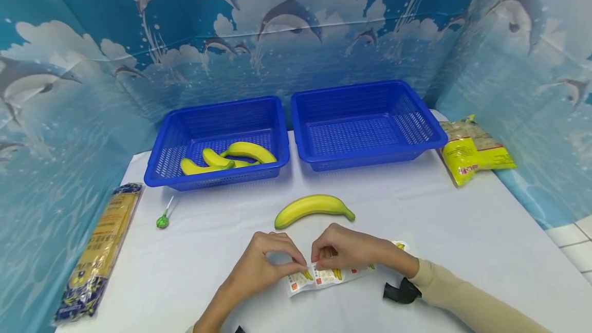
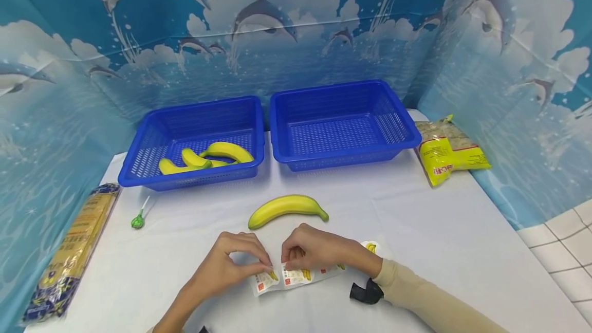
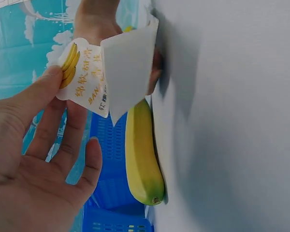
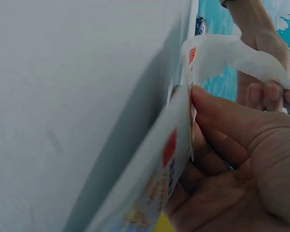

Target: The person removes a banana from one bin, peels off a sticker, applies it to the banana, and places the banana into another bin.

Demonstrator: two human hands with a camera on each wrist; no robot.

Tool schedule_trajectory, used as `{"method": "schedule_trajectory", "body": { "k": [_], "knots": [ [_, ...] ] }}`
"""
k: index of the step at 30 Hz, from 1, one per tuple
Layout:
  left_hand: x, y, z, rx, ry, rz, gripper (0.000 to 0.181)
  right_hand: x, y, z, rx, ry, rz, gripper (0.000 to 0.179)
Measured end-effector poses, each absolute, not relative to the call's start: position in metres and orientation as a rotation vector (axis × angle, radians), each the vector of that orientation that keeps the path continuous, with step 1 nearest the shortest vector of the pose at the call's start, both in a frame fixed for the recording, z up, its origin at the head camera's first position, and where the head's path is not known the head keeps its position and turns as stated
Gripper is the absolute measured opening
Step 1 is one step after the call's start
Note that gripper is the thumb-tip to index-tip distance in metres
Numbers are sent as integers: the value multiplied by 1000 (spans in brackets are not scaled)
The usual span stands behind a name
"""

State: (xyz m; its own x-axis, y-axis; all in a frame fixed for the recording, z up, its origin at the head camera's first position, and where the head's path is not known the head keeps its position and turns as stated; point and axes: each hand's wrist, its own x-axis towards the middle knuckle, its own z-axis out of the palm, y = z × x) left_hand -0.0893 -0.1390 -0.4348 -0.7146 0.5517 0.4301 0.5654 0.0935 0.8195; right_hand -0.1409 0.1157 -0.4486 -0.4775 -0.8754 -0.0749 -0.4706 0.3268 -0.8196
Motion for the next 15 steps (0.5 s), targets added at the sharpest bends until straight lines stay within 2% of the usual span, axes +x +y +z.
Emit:
{"method": "schedule_trajectory", "body": {
  "k": [6, 15],
  "knots": [
    [-91, -141, -427, -1178, -2298, -1867, 6, -139, 115, -449, -1240, 2134, -1023, 7],
    [-94, -137, -423, -1177, -2375, -1800, 4, -136, 122, -443, -1368, 2279, -1018, 12]
  ]
}}
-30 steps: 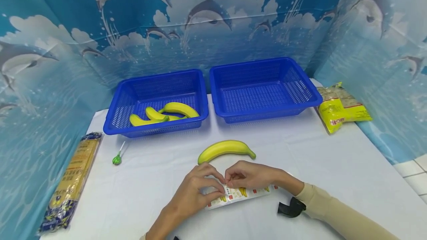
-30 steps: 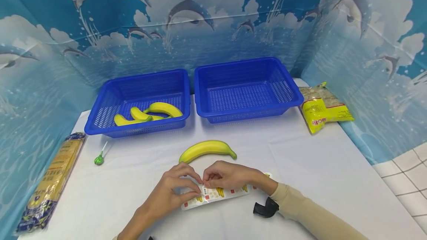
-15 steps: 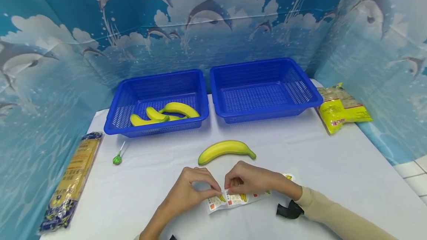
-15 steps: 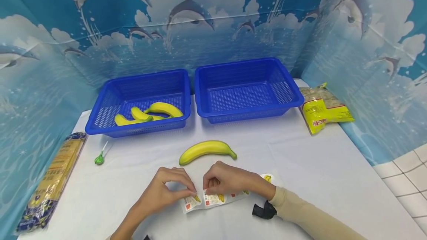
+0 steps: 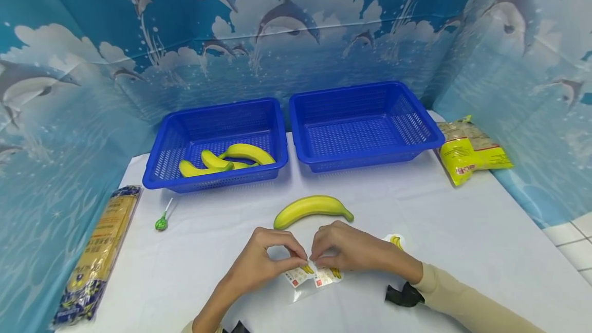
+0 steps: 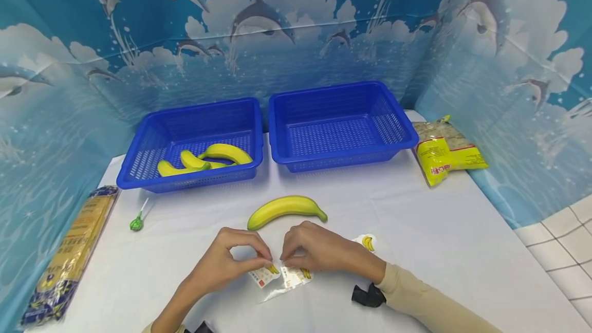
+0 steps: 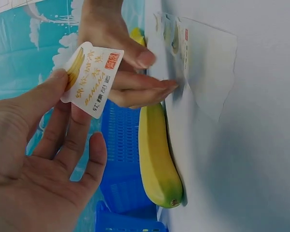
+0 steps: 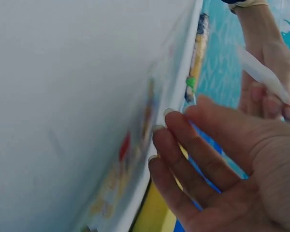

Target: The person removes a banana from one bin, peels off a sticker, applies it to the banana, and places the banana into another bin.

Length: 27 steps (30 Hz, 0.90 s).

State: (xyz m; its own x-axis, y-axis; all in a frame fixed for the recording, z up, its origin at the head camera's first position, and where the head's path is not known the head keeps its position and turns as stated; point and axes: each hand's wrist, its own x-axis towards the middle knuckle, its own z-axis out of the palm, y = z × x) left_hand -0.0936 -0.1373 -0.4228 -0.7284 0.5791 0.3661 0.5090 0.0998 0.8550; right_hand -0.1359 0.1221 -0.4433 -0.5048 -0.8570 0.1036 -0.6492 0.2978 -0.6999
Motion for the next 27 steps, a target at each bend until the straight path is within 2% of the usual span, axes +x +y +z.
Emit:
{"method": "schedule_trajectory", "body": {
  "k": [13, 16, 20, 27],
  "knots": [
    [-101, -124, -417, 902, 2523, 1548, 12, -146, 144, -425, -1287, 2159, -1356, 9],
    [-103, -118, -414, 912, 2559, 1498, 15, -146, 144, -426, -1235, 2182, -1386, 2],
    [-105, -110, -412, 923, 2588, 1445, 19, -146, 143, -426, -1203, 2183, -1406, 8],
    [-109, -102, -410, 924, 2600, 1428, 21, -146, 147, -422, -1126, 2202, -1409, 9]
  ]
}}
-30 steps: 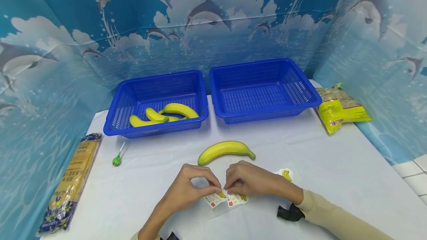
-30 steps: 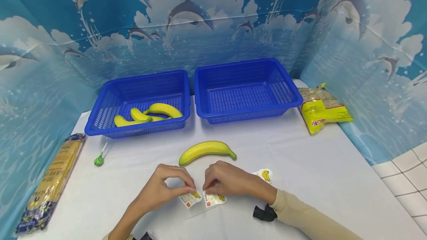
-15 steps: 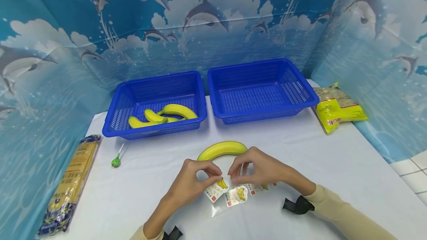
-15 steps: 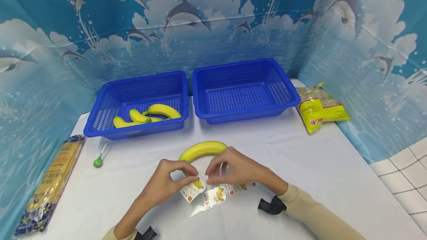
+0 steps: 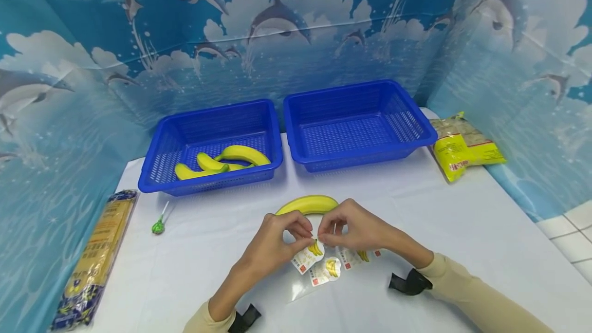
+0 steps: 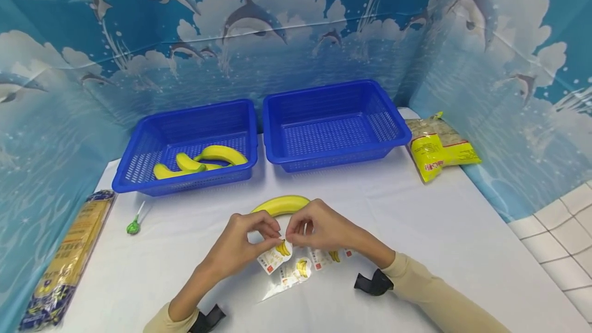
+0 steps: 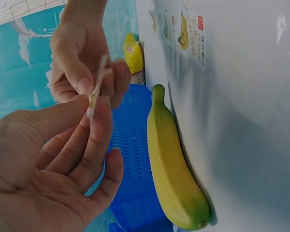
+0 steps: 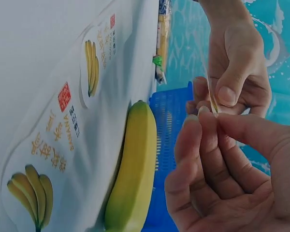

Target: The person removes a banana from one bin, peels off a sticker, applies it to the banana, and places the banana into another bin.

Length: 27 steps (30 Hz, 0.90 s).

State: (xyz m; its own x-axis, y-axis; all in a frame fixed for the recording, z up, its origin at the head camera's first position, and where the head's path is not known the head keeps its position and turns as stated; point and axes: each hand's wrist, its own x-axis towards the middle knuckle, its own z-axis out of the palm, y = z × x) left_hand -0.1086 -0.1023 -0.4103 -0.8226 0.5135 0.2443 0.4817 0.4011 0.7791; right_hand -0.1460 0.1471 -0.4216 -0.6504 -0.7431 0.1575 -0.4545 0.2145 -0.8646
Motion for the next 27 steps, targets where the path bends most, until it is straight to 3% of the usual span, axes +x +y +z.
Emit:
{"method": "schedule_trajectory", "body": {
  "k": [5, 16, 27],
  "knots": [
    [-113, -109, -416, 821, 2573, 1471, 24, -152, 152, -419, -991, 2231, -1441, 6],
    [-130, -124, -414, 603, 2569, 1585, 6, -164, 157, -421, -776, 2297, -1564, 7],
    [-146, -113, -419, 552, 2787, 1633, 11, -174, 146, -423, -724, 2646, -1445, 10]
  ]
}}
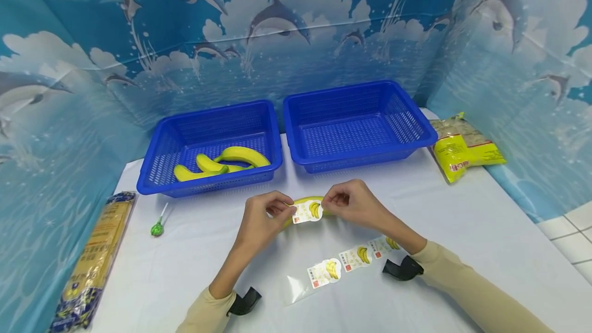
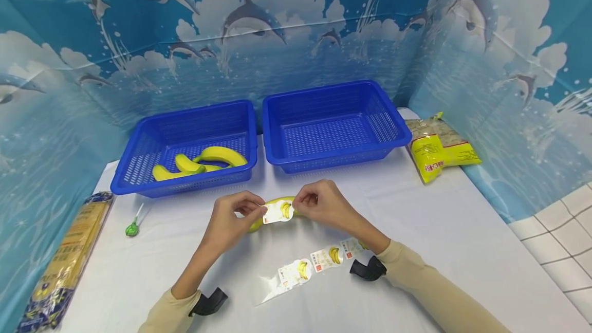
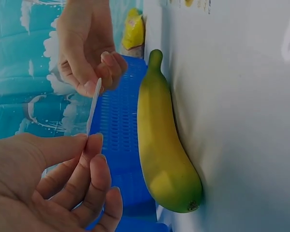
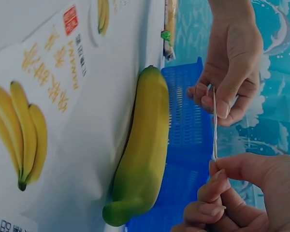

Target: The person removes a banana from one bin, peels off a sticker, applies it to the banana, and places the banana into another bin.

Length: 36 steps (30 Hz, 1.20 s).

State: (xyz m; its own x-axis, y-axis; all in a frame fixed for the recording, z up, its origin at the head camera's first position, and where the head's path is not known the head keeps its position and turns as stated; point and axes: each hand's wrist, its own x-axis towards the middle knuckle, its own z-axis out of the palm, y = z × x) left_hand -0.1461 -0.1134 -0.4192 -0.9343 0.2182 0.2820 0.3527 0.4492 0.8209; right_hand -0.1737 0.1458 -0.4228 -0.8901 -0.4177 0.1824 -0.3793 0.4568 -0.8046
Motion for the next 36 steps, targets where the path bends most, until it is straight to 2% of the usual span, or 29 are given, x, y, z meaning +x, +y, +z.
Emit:
{"method": "schedule_trajectory", "body": {
  "k": [8, 36],
  "knots": [
    [-155, -107, -423, -524, -2562, -1371, 12, -183, 144, -432, -826, 2729, -1466, 11],
    [-161, -96, -431, -414, -2676, -1189, 8, -190, 137, -444, -841, 2841, -1364, 14]
  ]
}}
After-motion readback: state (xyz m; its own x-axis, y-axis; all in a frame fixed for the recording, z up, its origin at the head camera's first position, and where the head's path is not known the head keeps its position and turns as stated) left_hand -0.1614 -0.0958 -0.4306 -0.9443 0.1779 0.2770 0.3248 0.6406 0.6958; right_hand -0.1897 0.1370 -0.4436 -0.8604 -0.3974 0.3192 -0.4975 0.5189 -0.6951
